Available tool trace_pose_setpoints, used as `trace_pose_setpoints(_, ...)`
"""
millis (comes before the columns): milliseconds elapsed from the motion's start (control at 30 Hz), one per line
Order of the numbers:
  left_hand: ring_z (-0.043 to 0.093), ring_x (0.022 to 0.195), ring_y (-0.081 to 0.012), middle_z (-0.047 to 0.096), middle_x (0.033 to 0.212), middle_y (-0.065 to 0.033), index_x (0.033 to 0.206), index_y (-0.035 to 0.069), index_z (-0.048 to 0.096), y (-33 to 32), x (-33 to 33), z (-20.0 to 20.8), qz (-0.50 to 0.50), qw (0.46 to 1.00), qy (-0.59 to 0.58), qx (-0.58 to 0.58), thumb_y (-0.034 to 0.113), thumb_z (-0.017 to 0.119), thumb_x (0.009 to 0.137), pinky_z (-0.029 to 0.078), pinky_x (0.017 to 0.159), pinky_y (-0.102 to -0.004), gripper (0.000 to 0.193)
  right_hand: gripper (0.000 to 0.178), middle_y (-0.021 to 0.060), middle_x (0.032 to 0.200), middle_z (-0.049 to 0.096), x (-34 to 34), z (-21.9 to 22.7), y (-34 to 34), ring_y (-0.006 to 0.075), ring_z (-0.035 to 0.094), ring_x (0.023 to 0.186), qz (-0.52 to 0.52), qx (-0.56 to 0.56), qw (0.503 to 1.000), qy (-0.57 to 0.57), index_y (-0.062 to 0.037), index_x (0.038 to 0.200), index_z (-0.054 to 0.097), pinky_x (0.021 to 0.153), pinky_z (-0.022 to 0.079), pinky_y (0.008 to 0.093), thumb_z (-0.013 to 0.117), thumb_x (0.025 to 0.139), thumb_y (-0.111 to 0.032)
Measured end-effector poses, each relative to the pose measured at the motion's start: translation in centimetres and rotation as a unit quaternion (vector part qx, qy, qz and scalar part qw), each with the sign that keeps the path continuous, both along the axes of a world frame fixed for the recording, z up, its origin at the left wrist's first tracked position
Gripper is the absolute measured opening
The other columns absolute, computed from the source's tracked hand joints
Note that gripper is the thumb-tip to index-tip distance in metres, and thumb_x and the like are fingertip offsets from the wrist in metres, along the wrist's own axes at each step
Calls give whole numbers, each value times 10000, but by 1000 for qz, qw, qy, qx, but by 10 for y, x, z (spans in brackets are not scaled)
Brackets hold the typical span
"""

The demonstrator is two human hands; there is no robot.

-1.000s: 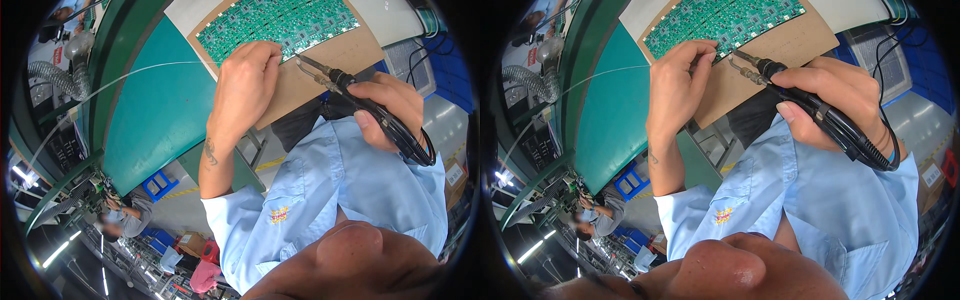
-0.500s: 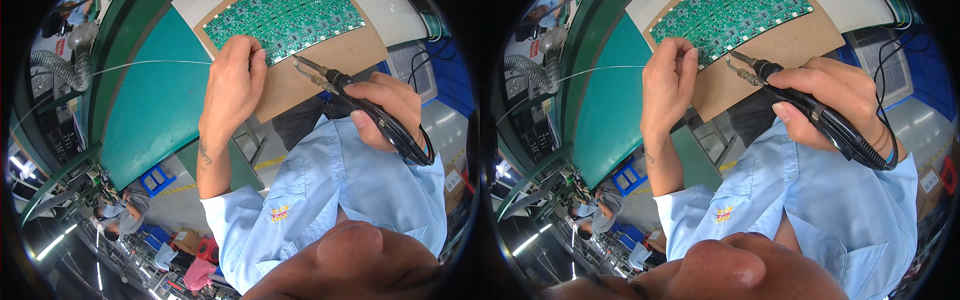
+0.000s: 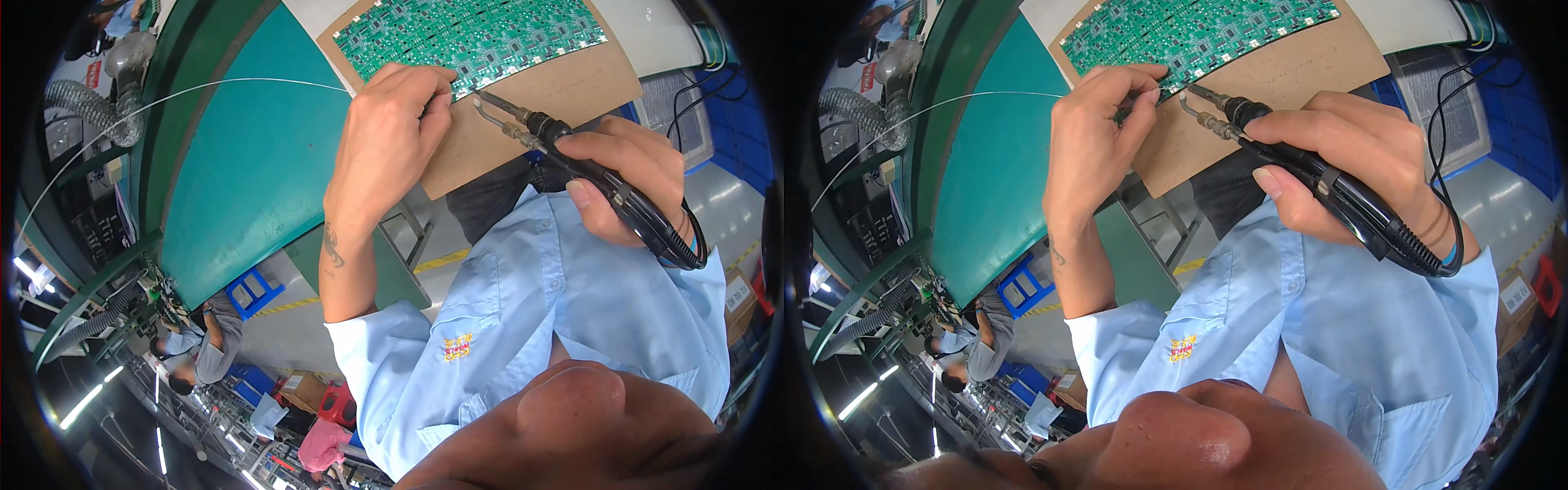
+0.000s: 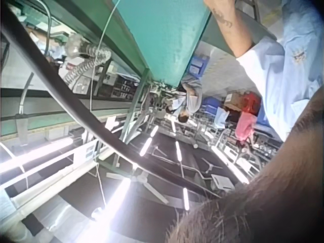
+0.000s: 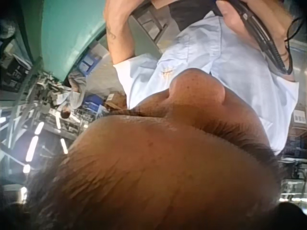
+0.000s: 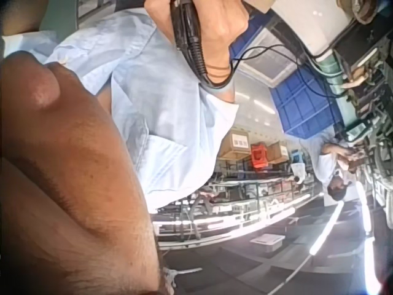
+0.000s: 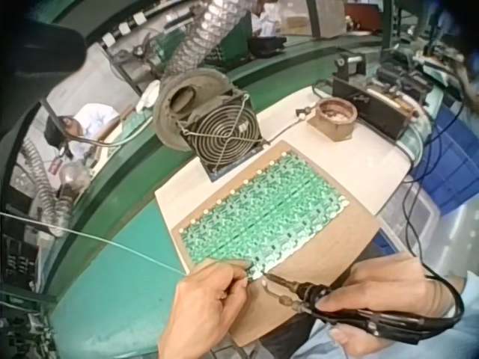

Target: The person solders components onto a circuit board using a soldering iron and solder wire, places it onto the conveyor belt, positions a new circuit board on the wooden board, and solders components onto the new board.

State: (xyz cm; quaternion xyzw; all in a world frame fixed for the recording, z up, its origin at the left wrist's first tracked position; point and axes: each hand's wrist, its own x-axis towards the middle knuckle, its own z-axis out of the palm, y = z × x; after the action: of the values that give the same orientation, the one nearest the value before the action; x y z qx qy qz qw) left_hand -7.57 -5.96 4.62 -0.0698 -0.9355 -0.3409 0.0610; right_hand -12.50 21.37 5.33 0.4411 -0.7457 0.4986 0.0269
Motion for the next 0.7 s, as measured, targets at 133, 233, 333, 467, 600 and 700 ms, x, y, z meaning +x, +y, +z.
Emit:
trace_pose_setpoints(133, 647, 837, -245, 755, 939, -67, 1010, 0, 728, 1, 0, 1, 4, 1000, 2, 5, -27, 699, 857, 541, 766, -347, 158, 311, 64, 728, 656, 0, -1, -3, 172, 524, 542, -1, -2, 1000, 0, 8, 1042, 787, 523, 441, 271, 813, 740, -61)
trace_pose_setpoints(233, 650, 838, -247, 754, 938, -70, 1010, -2, 728, 2, -1, 0, 5, 1000, 7, 6, -27, 698, 858, 542, 767, -349, 157, 308, 61, 725, 653, -1, -2, -4, 170, 521, 541, -1, -1, 1000, -1, 6, 1038, 789, 521, 438, 271, 813, 738, -61)
trace_pose_setpoints(333, 655, 840, -250, 750, 932, -73, 1010, -5, 728, 2, -2, 0, 2, 1000, 18, 1, -27, 696, 859, 543, 768, -354, 156, 307, 60, 725, 654, -1, -2, -5, 168, 520, 541, -2, 3, 1000, -1, 3, 1033, 792, 520, 437, 270, 812, 733, -60)
trace_pose_setpoints(467, 656, 839, -260, 740, 917, -79, 999, -7, 721, 2, -3, -1, 0, 1000, 22, 0, -28, 693, 857, 544, 772, -360, 146, 310, 59, 721, 652, -1, -3, -7, 166, 516, 539, -5, 5, 1000, -2, 1, 1031, 792, 517, 433, 270, 813, 728, -61)
trace_pose_setpoints(600, 655, 838, -270, 733, 912, -85, 982, -8, 712, 2, -4, -1, 0, 1000, 25, -5, -29, 690, 852, 546, 778, -364, 133, 312, 58, 719, 652, -1, -2, -7, 165, 514, 536, -3, 10, 1000, -2, 1, 1030, 792, 515, 432, 269, 814, 725, -62)
trace_pose_setpoints(700, 654, 838, -277, 729, 911, -90, 968, -9, 705, 3, -6, -2, -3, 1000, 25, -9, -29, 688, 848, 547, 783, -367, 123, 314, 58, 718, 651, -2, -2, -8, 164, 512, 534, -5, 11, 1000, -1, 1, 1030, 792, 514, 431, 269, 815, 723, -63)
